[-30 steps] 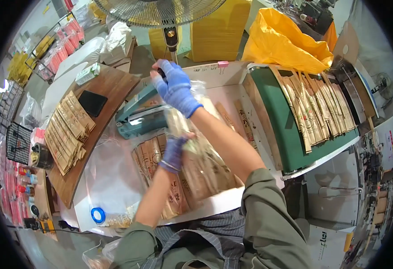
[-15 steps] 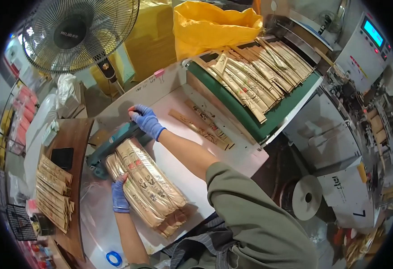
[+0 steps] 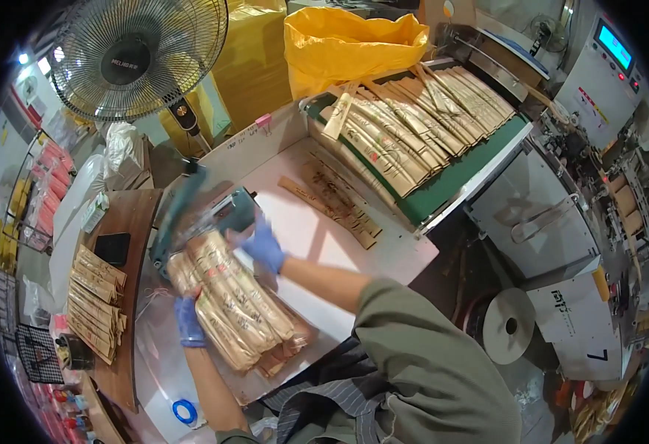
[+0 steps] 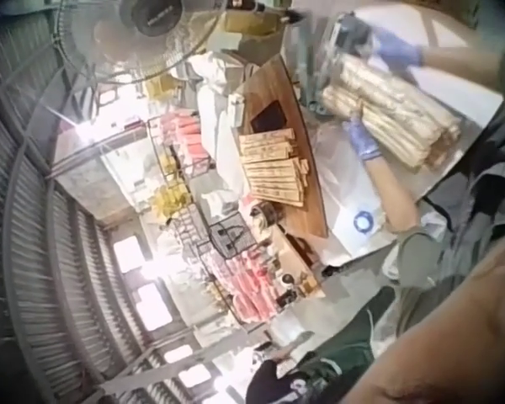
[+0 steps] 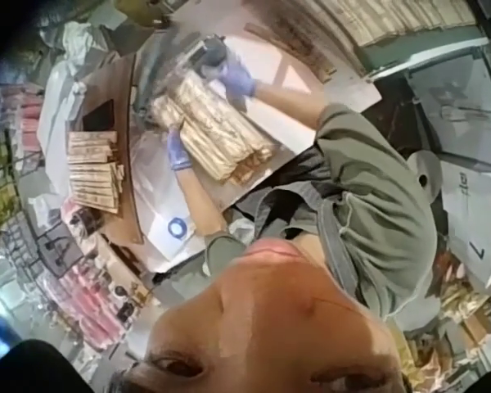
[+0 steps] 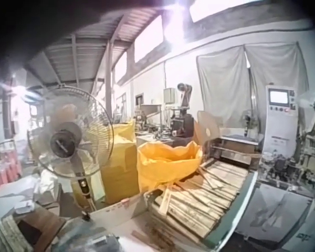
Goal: Gathering bundles of sticks, placing them into plastic sleeves, and sealing the packages using a heat sealer.
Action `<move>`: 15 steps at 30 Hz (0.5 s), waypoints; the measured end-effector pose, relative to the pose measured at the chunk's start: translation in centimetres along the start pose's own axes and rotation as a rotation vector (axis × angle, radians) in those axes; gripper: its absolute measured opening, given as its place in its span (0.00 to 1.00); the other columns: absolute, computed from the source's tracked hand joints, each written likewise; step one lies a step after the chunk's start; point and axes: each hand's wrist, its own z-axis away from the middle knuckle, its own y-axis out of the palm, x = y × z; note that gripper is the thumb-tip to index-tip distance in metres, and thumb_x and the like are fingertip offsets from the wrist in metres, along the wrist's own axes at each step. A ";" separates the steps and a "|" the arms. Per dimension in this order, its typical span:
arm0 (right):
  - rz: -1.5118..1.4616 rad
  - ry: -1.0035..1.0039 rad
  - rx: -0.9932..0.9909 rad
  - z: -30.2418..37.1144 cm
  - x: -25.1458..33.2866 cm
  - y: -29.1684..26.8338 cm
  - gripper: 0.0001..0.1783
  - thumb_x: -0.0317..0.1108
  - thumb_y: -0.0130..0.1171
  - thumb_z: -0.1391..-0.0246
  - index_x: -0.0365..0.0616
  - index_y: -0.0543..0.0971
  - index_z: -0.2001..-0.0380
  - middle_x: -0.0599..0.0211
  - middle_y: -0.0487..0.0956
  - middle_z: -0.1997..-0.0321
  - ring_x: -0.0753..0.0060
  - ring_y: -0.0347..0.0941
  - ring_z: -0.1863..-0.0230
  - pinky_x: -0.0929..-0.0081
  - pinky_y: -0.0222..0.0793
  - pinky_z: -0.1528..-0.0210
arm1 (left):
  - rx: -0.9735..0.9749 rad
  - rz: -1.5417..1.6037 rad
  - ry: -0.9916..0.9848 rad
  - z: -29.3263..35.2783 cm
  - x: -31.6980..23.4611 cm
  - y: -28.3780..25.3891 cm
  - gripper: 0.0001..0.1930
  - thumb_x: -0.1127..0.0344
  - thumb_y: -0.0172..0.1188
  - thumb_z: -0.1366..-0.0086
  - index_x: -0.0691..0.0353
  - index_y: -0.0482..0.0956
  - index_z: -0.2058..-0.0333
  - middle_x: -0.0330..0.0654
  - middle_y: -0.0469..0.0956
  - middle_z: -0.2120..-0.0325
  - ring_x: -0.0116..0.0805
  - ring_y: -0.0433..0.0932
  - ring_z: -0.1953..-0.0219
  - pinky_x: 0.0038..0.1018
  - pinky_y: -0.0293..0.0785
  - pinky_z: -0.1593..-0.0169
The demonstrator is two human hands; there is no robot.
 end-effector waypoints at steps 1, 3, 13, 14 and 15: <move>0.197 0.196 0.103 1.5 -5.6 -2.3 0.50 0.47 0.66 0.61 0.31 0.51 0.43 0.46 0.64 0.48 0.59 0.59 0.44 0.69 0.55 0.43 | 0.019 -0.056 0.229 0.5 0.5 1.9 0.22 0.67 0.63 0.51 0.68 0.70 0.57 0.42 0.73 0.62 0.32 0.73 0.63 0.25 0.69 0.57; 0.026 0.272 0.378 9.8 -2.6 -0.6 0.51 0.41 0.68 0.62 0.31 0.48 0.42 0.50 0.63 0.46 0.63 0.58 0.44 0.72 0.54 0.42 | -0.088 -0.051 0.303 3.3 4.5 -0.1 0.22 0.68 0.62 0.50 0.68 0.69 0.56 0.42 0.72 0.61 0.31 0.72 0.61 0.25 0.68 0.56; -0.393 1.079 0.297 28.4 -0.7 -12.1 0.33 0.43 0.61 0.60 0.39 0.65 0.51 0.62 0.72 0.56 0.65 0.69 0.54 0.69 0.67 0.52 | -0.152 -0.624 0.003 24.0 9.2 4.1 0.60 0.39 0.68 0.65 0.72 0.47 0.42 0.59 0.59 0.46 0.49 0.59 0.43 0.32 0.57 0.43; -0.473 0.991 0.329 28.2 -1.0 -11.7 0.38 0.44 0.62 0.62 0.38 0.62 0.48 0.58 0.70 0.51 0.59 0.67 0.50 0.64 0.65 0.48 | -0.047 -0.602 -0.254 24.9 7.6 4.1 0.59 0.41 0.69 0.65 0.71 0.48 0.42 0.56 0.62 0.48 0.47 0.60 0.43 0.29 0.56 0.43; -0.543 1.037 0.322 28.4 -1.0 -11.1 0.41 0.46 0.63 0.63 0.38 0.61 0.47 0.57 0.69 0.50 0.58 0.67 0.51 0.63 0.65 0.48 | -0.002 -0.058 -0.188 25.8 8.1 3.5 0.56 0.44 0.70 0.64 0.69 0.51 0.42 0.52 0.65 0.51 0.42 0.62 0.45 0.28 0.56 0.43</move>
